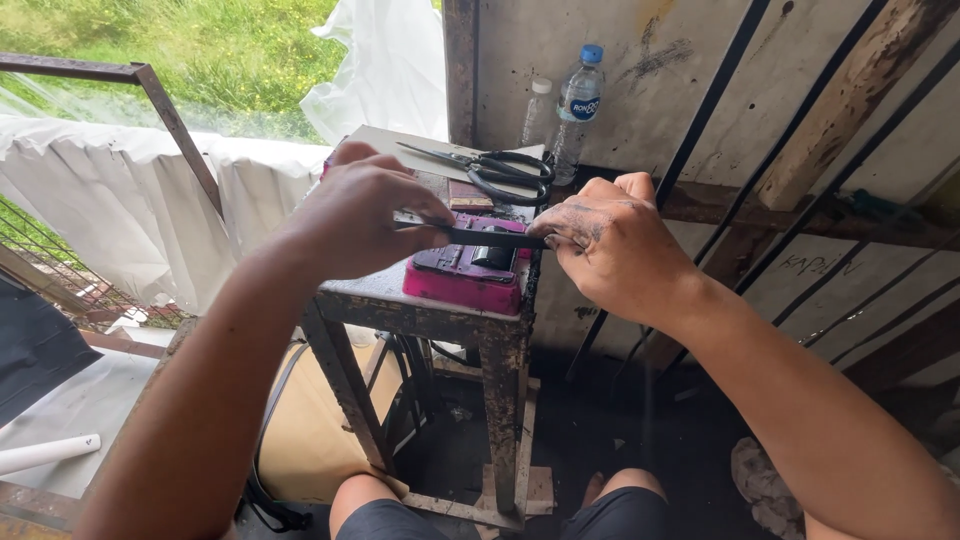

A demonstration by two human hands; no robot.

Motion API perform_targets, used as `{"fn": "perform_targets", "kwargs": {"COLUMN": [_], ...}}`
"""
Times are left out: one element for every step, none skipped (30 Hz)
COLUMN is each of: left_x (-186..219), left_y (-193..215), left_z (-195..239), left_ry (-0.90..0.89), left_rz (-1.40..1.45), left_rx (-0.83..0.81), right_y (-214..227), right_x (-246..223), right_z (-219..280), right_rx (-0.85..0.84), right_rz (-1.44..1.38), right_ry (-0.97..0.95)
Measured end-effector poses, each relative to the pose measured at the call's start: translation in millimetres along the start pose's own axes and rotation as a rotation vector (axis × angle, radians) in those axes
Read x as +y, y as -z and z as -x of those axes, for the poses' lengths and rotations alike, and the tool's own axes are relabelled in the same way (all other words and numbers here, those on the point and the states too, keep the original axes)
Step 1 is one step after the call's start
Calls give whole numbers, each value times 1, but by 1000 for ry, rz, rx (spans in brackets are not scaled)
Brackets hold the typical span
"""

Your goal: Applying edge paint to a leather strip using a roller applicator and hanging it to dry with clothespins.

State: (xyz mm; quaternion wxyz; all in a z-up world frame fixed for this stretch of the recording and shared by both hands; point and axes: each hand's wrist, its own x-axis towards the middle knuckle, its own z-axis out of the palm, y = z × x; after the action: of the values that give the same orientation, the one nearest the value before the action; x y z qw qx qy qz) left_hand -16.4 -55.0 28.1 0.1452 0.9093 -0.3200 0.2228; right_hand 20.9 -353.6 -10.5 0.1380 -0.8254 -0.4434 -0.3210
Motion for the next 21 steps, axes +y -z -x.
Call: {"fn": "perform_targets", "kwargs": {"left_x": [-6, -12, -17, -22, -27, -30, -33, -36, -38, -40, -42, -44, -46, -49, -49, -49, -49, -48, -46, -45, -43], "left_y": [1, 3, 5, 7, 9, 10, 10, 11, 11, 12, 12, 12, 11, 10, 9, 8, 7, 6, 5, 4, 4], "left_z": [5, 11, 15, 19, 23, 25, 26, 27, 28, 29, 29, 30, 30, 30, 30, 30, 30, 29, 29, 28, 27], "left_ry": [43, 89, 93, 109, 125, 129, 140, 150, 153, 149, 146, 148, 152, 155, 155, 152, 150, 151, 142, 134, 135], "left_rz": [-5, -10, -9, -12, -15, -15, -15, -15, -15, -21, -28, -28, -50, -71, -72, -85, -99, -98, -106, -113, -111], "left_rx": [-4, -9, -8, 3, 15, 14, 41, 68, 69, 77, 85, 86, 85, 82, 82, 82, 82, 81, 76, 71, 70], "right_y": [0, -1, -2, -3, -4, -6, -8, -11, -11, -11, -11, -13, -14, -16, -16, -17, -18, -17, -17, -16, -16], "right_x": [-1, -1, -1, -1, -2, -1, 1, 2, 0, -1, -3, -3, -3, -2, -3, -3, -3, -3, -2, -2, 0], "right_z": [-1, -1, -2, -4, -5, -6, -7, -8, -10, -12, -13, -14, -15, -16, -16, -15, -15, -14, -13, -12, -9], "right_rx": [-4, -8, -11, -7, -3, -4, -5, -6, -8, -8, -9, -9, -23, -35, -35, -38, -42, -43, -37, -30, -32], "right_rz": [-16, -34, -36, -49, -62, -65, -71, -76, -77, -79, -80, -81, -77, -73, -73, -76, -80, -81, -82, -82, -83], "right_ry": [-2, -3, -1, 6, 12, 14, 15, 17, 18, 22, 27, 29, 21, 11, 11, 13, 15, 15, 19, 22, 22]}}
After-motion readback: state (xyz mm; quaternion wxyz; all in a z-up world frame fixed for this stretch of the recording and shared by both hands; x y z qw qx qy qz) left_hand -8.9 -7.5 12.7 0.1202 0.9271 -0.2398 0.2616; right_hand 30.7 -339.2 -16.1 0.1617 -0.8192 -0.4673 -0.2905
